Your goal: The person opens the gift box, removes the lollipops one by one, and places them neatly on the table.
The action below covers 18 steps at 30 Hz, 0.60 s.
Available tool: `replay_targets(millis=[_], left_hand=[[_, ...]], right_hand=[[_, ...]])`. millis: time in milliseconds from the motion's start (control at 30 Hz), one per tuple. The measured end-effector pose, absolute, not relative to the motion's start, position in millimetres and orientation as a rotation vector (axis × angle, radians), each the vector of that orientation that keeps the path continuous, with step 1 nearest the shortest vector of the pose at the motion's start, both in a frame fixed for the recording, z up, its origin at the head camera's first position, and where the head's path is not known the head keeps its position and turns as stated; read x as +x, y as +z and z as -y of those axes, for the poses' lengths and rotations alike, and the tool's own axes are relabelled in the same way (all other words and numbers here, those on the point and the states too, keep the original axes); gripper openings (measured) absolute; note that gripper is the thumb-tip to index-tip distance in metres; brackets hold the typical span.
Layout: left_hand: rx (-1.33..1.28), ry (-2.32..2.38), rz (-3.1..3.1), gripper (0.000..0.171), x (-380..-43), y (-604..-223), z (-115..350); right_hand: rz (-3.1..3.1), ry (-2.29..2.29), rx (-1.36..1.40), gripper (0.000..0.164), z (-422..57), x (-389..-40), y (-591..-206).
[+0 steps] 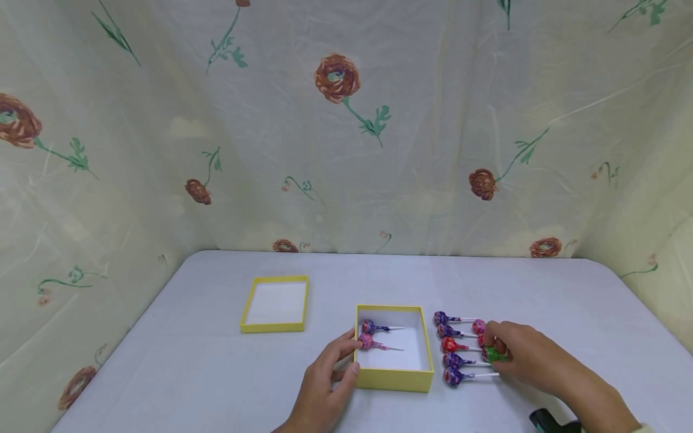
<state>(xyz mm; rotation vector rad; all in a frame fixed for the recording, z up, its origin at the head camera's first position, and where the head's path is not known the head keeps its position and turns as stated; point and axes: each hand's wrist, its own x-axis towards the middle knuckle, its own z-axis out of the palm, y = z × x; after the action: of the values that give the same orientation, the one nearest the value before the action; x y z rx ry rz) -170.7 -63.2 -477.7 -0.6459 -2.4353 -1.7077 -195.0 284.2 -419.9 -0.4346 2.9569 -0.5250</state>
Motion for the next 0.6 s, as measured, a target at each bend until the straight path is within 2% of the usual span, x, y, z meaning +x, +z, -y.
replay_targets(millis=[600], left_hand=[[-0.636, -1.700, 2.442, 0.028, -171.0, -478.1, 62.6]], right_hand=[[-2.951, -0.516, -0.417, 0.030, -285.8, -194.8, -415.6]])
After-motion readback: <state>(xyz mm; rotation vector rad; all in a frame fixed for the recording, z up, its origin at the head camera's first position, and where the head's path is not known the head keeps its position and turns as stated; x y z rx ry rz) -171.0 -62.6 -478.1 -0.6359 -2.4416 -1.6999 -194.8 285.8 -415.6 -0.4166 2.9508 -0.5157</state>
